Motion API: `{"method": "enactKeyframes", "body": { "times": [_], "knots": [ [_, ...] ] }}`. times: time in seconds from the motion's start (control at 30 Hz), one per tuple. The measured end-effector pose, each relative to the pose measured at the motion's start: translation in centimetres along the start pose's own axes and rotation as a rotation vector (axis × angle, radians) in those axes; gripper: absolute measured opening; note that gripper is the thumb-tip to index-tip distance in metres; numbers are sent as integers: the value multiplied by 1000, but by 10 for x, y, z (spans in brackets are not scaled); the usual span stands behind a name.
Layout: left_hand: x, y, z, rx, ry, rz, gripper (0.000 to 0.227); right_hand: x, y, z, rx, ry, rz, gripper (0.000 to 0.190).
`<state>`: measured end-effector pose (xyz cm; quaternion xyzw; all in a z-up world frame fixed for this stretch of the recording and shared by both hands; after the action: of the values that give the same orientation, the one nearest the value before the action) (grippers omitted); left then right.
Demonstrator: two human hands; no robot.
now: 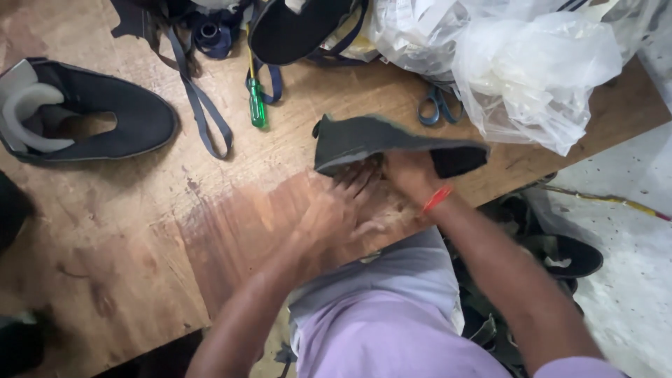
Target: Assembling shoe uppers by manually inserting and aligning internal lining components.
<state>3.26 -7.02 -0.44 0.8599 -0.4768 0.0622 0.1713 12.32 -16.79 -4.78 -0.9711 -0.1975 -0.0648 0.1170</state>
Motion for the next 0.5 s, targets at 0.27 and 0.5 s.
{"method": "enactKeyframes", "body": {
  "times": [0.27, 0.5],
  "knots": [
    [-3, 2, -27, -415, -272, -400, 66, 6, -58, -40, 774, -234, 214, 31],
    [-1, 15, -34, -249, -52, -228, 60, -7, -74, 7, 264, -166, 49, 32]
  ]
}}
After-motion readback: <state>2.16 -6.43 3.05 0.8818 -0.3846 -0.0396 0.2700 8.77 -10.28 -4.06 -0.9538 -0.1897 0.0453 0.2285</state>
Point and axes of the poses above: each hand's wrist, its own x-axis towards the middle knuckle, its own z-axis out of the palm, y = z × x, the point moved 9 cm from there along x, towards the middle knuckle, and after that the axes turned 11 degrees about z, right-handed, at the moved point
